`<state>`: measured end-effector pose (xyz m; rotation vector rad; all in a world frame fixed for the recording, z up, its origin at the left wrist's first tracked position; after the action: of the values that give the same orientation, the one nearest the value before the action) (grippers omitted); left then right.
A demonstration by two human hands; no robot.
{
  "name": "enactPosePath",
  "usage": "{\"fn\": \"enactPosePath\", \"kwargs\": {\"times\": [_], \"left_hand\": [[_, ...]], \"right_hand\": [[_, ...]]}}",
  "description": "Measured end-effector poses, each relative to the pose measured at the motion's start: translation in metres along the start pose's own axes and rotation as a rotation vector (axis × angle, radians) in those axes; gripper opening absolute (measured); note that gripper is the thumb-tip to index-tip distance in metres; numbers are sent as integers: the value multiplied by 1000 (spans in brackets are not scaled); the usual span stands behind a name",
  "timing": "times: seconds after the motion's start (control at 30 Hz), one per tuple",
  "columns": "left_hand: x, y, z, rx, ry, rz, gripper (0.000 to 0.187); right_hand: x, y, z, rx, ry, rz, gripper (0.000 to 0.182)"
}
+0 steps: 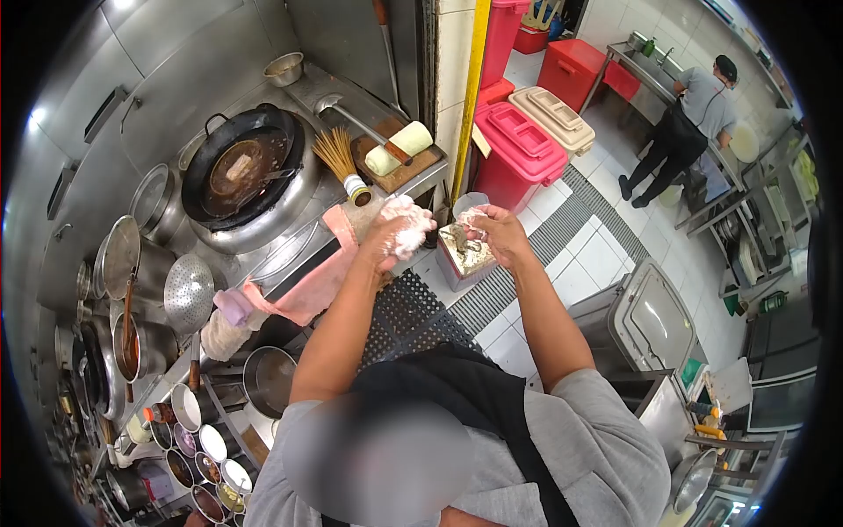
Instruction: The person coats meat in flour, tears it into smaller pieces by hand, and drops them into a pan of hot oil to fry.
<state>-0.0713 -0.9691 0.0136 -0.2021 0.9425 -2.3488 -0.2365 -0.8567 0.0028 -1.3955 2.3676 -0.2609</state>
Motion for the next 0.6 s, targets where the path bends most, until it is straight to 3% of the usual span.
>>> {"fn": "enactPosePath", "kwargs": {"times": [0.13,0.23,0.33,0.43,0.6], "left_hand": [[10,-8,-32,-111,74,6,40],[18,-15,-30,-31,9,65,41],[21,-18,-23,63,-54,111,38],[26,-16,-20,56,-100,141,37],[28,-19,-25,15,-40,104,36]], "right_hand": [[4,-18,-6,-81,45,-89,21],[11,-19,-9,-291,176,-82,26],[4,-21,-8,-292,120,-62,28],[-1,-22,-4,37,-25,-96,26],[-3,-24,-9,11,9,-148,23]]}}
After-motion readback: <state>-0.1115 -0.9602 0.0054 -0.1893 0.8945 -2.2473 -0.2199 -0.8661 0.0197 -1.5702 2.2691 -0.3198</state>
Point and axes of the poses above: each hand's wrist, its own x-axis towards the middle knuckle, its own y-axis out of the back of the hand, z = x × y, the point moved 9 cm from there along x, towards the middle knuckle, and after that the axes turned 2 degrees about z, right-handed, at the moved point
